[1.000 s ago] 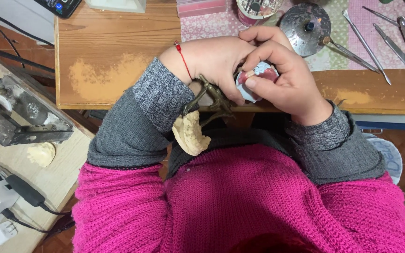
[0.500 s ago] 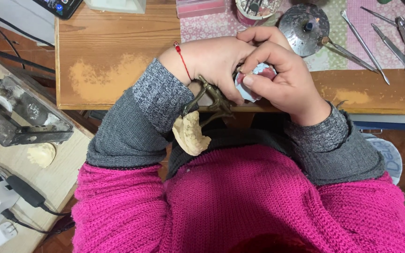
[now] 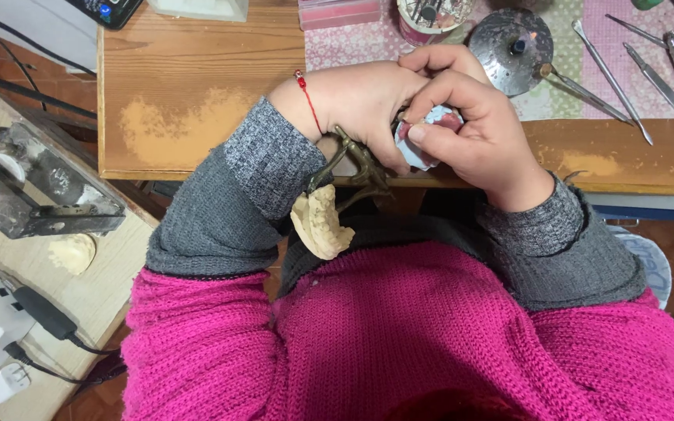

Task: The person works on a dental model, using a rotary tool to shape a small piece of material and then using a metal instrument to apply and smooth pink material onto the model's teeth. The person repeatedly adjusts the model's position and switches between tools.

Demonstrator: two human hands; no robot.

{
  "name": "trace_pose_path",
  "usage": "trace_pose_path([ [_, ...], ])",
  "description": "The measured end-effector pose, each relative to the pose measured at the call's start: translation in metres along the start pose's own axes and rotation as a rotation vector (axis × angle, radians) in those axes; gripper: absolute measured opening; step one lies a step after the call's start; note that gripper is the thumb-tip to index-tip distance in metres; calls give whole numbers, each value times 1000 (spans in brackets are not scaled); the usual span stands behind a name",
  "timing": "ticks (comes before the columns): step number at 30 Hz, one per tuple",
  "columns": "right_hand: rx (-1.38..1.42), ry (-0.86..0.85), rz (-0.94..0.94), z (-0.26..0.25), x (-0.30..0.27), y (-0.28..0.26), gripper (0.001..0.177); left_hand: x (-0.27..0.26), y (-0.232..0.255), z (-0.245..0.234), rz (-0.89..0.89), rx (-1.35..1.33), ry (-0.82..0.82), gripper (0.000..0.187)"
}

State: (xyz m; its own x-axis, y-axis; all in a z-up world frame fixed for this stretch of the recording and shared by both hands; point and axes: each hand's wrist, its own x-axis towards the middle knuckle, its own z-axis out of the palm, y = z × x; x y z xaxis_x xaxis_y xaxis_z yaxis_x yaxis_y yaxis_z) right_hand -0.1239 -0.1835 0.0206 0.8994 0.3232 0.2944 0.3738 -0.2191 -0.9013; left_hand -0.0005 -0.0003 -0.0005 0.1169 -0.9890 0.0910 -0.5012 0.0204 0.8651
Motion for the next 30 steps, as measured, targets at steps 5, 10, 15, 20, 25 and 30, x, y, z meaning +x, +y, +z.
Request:
trace_pose_path([
  [5,4,-11,-3,1,0,5,12,0,-4,0,70,-4,21,56],
  [10,36,13,9,5,-1,2,11,-3,5,-3,-39,-10,-6,60],
  [15,47,6,-4,6,-3,2,14,0,-6,0,27,-57,-6,63],
  [20,-8,28,-12,7,-4,4,13,0,-8,0,45,-71,-18,62],
  [25,15,53,17,8,-4,4,12,2,-8,0,1,-52,-31,60],
  [30,-38,32,-32,3,-10,13,22,0,-6,-4,27,-66,-59,62],
])
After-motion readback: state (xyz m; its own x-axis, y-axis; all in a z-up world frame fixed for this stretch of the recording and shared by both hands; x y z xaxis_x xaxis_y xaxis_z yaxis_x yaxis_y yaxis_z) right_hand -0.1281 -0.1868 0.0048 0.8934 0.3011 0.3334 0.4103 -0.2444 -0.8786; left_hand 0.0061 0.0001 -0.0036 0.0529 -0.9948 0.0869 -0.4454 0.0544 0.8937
